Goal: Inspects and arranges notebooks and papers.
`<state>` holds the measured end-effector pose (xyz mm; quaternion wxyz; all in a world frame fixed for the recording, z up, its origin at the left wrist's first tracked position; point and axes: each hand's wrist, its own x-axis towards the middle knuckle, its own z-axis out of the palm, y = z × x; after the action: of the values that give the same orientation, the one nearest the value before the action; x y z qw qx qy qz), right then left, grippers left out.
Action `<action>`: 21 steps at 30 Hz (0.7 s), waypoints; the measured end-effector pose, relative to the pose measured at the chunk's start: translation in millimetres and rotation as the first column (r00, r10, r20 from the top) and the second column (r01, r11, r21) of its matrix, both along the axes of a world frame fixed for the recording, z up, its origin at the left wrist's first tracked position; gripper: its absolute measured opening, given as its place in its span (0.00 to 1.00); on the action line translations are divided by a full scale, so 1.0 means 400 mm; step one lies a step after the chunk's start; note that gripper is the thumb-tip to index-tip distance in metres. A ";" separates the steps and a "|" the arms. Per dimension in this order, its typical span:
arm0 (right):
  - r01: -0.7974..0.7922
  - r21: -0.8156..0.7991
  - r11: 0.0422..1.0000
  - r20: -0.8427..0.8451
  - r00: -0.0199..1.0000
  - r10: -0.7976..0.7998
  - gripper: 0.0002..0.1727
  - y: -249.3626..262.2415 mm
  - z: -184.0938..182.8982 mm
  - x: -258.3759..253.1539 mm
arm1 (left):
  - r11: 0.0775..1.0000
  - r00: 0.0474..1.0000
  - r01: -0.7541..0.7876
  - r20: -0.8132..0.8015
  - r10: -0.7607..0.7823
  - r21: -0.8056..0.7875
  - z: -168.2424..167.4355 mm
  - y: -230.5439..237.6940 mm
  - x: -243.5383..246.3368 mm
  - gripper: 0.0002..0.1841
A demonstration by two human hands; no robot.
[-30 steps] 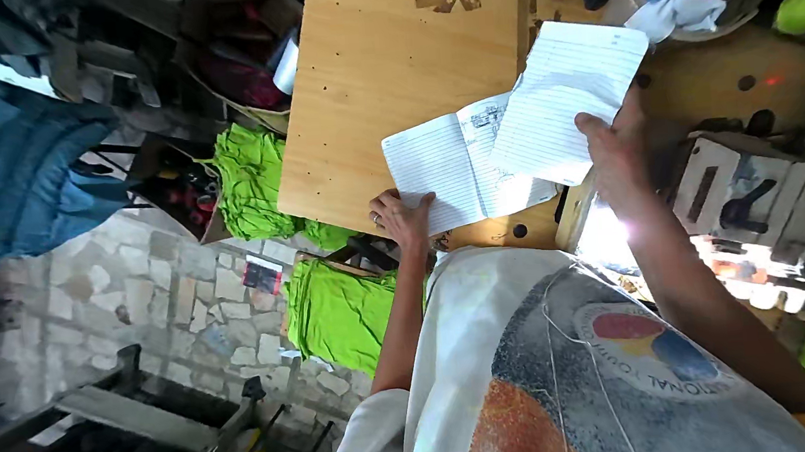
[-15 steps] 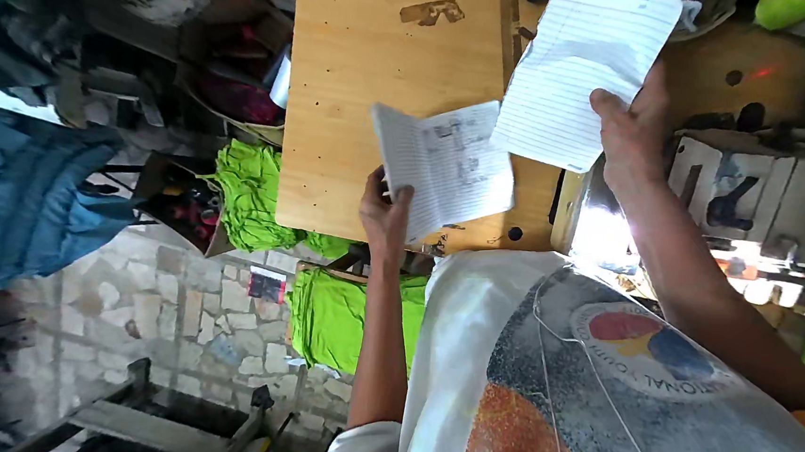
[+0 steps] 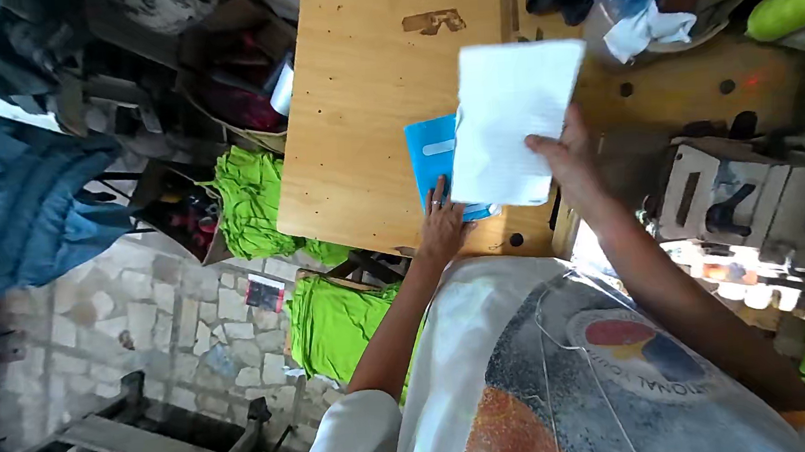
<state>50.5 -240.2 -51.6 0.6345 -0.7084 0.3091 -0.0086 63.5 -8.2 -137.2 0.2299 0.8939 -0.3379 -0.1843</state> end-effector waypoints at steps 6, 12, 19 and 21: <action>-0.234 -0.167 0.958 -0.462 0.877 0.134 0.44 0.079 -0.081 0.022 | 0.979 0.969 -0.204 -0.146 0.198 -0.025 0.125 0.064 -0.080 0.14; -0.353 -0.125 0.927 -0.508 0.825 0.246 0.46 0.078 -0.077 0.060 | 0.835 0.877 -0.467 -0.028 0.480 -0.290 0.139 0.060 -0.005 0.21; -0.065 -0.479 0.875 0.235 0.952 0.199 0.26 0.046 0.275 0.127 | 0.769 0.767 -0.639 -0.098 0.635 -0.023 0.060 -0.050 0.069 0.60; 0.220 -0.473 0.853 0.652 0.739 0.170 0.17 -0.003 0.478 0.156 | 0.775 0.768 -0.631 -0.127 0.628 0.017 0.054 -0.061 0.074 0.62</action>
<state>112.7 -241.6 139.8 0.4860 -0.7964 0.0544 -0.3558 93.0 -32.7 -115.5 0.3112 0.9387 -0.0063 -0.1480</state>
